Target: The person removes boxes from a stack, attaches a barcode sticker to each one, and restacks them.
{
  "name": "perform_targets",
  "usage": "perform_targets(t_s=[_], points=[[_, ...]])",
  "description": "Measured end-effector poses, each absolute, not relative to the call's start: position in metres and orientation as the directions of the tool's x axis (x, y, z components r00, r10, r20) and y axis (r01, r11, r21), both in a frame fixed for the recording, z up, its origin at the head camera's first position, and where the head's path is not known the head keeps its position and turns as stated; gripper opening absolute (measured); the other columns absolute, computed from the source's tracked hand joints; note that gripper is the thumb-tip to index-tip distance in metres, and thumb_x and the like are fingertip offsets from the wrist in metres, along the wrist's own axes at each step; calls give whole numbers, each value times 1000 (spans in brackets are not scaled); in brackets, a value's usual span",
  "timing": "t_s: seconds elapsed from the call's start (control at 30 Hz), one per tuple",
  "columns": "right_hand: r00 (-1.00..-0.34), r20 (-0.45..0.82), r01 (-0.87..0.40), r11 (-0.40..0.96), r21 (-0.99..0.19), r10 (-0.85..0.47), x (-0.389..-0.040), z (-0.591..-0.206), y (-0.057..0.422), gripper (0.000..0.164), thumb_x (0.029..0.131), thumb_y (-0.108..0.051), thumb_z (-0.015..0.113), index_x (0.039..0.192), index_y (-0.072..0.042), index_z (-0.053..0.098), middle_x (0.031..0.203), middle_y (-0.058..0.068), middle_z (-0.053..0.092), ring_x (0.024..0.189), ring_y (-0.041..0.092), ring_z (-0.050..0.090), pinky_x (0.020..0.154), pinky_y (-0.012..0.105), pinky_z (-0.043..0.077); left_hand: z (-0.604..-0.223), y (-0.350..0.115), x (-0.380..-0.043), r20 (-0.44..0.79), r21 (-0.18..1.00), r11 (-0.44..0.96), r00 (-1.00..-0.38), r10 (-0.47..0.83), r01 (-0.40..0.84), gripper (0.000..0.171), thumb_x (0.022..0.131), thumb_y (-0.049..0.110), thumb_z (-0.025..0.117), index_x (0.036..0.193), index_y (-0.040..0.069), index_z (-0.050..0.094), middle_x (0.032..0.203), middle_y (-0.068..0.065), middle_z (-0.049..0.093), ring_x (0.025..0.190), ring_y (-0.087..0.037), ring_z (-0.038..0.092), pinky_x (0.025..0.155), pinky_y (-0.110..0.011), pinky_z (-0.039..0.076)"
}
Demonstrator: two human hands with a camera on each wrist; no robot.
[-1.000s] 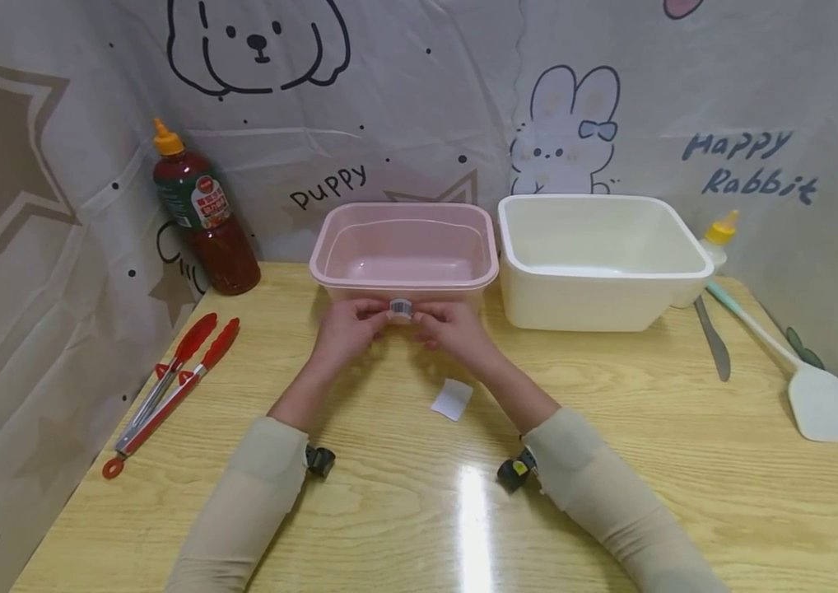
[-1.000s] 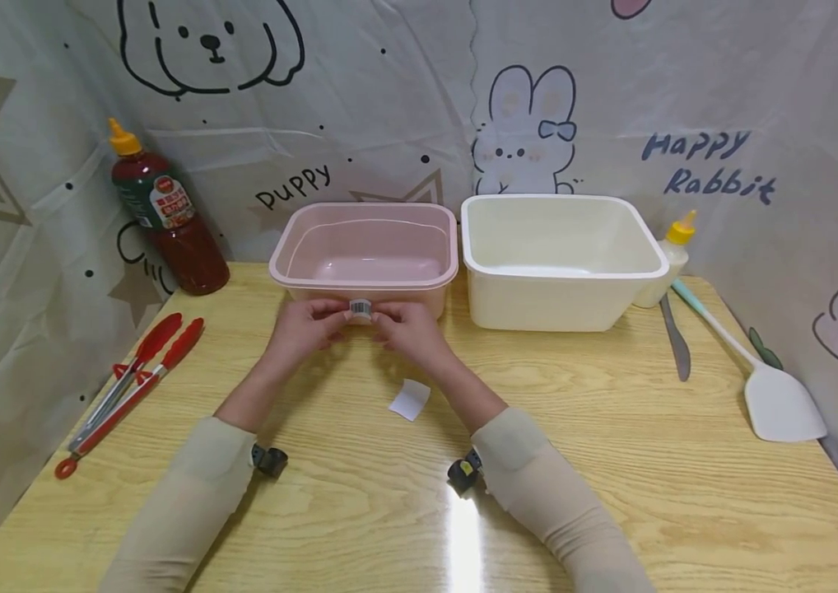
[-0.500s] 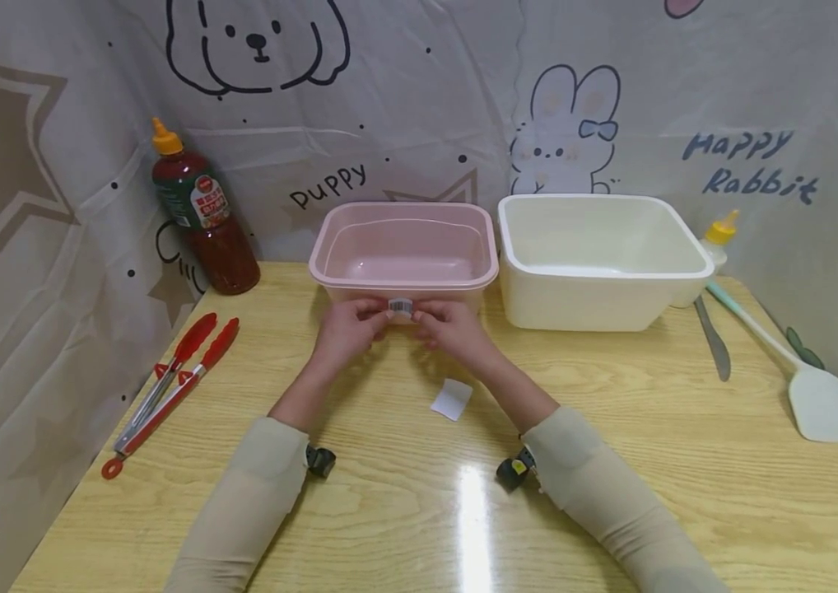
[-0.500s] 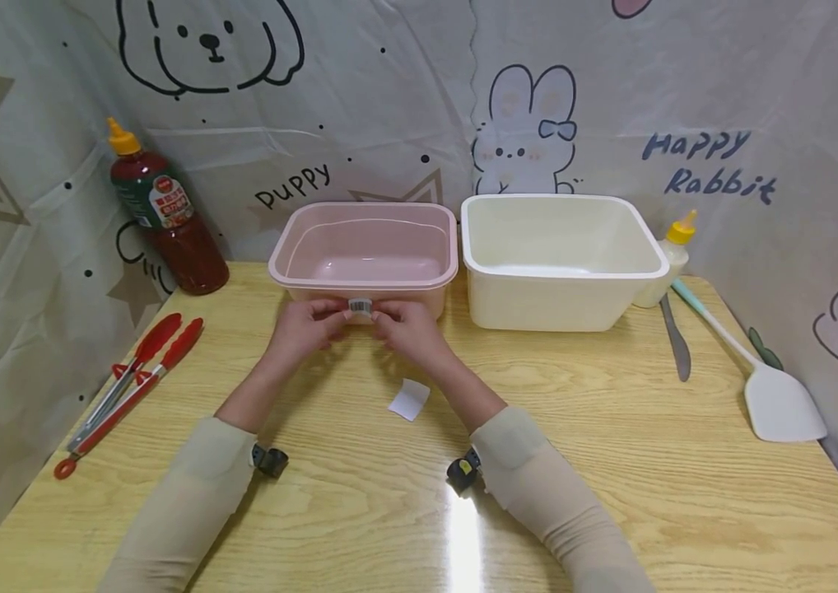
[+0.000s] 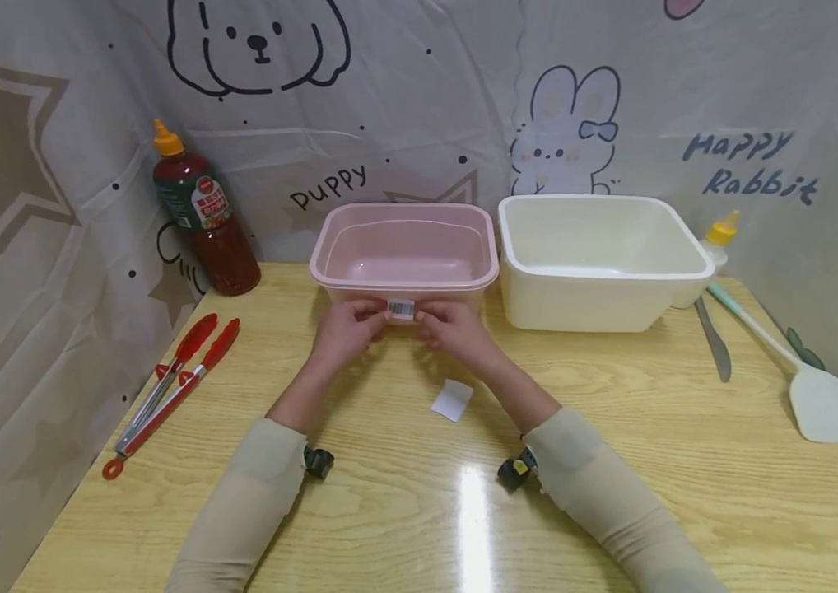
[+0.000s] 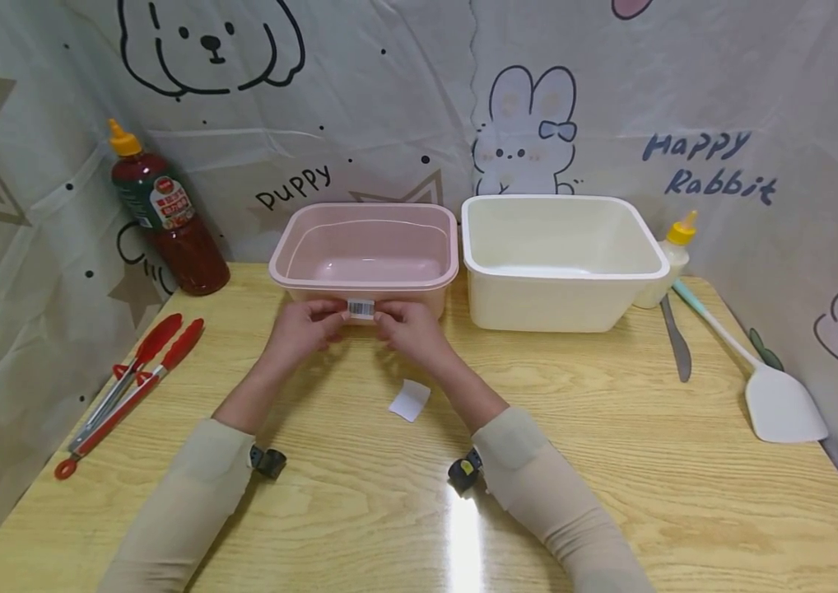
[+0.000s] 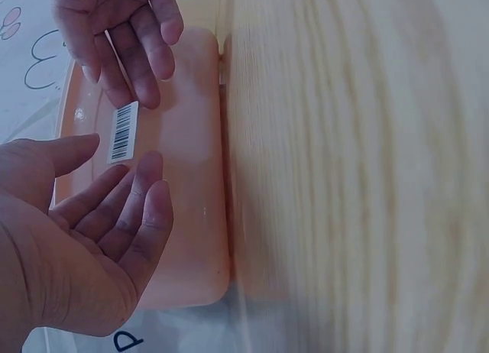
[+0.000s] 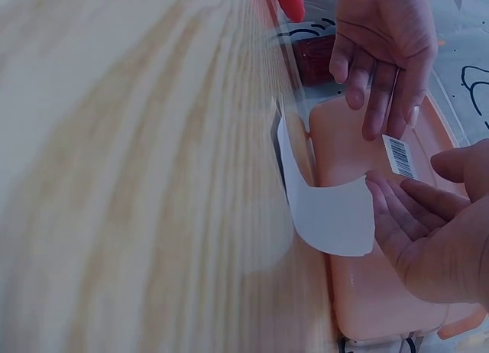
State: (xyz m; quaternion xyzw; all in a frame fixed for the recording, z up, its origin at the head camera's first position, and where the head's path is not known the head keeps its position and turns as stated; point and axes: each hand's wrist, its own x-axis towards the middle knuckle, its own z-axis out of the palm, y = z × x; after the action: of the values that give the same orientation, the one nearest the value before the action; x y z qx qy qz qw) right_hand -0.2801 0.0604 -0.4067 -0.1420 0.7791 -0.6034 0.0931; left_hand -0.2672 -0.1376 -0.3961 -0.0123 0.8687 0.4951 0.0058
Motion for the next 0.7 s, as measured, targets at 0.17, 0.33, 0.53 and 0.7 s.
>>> perform_targets(t_s=[0.17, 0.33, 0.53, 0.7], points=[[-942, 24, -111, 245, -963, -335, -279, -407, 61, 37, 104, -13, 52, 133, 8, 61, 134, 24, 64, 109, 46, 68, 87, 50, 60, -397, -138, -268, -26, 847, 531, -1000, -10, -27, 35, 97, 29, 68, 122, 5, 72, 117, -14, 74, 90, -28, 74, 61, -22, 52], [-939, 17, -111, 256, -960, -344, -278, -406, 61, 39, 103, -15, 53, 135, 8, 59, 136, 24, 63, 109, 46, 68, 89, 51, 60, -397, -138, -269, -27, 831, 555, -1000, -7, -26, 34, 97, 31, 67, 121, 7, 73, 110, -16, 75, 89, -29, 71, 61, -23, 49], [-942, 29, -126, 272, -954, -335, -282, -406, 65, 36, 104, -15, 53, 132, 6, 62, 129, 25, 66, 102, 45, 69, 83, 46, 62, -395, -138, -269, -36, 830, 556, -999, -15, -38, 33, 98, 31, 67, 120, 7, 74, 111, -12, 75, 91, -30, 72, 63, -22, 49], [-951, 92, -182, 291, -939, -296, -285, -403, 68, 29, 104, -13, 54, 119, 7, 69, 113, 26, 70, 83, 37, 66, 73, 42, 61, -395, -138, -269, -33, 829, 558, -999, -14, -35, 33, 98, 32, 67, 118, 7, 75, 110, -12, 75, 91, -30, 72, 65, -23, 50]])
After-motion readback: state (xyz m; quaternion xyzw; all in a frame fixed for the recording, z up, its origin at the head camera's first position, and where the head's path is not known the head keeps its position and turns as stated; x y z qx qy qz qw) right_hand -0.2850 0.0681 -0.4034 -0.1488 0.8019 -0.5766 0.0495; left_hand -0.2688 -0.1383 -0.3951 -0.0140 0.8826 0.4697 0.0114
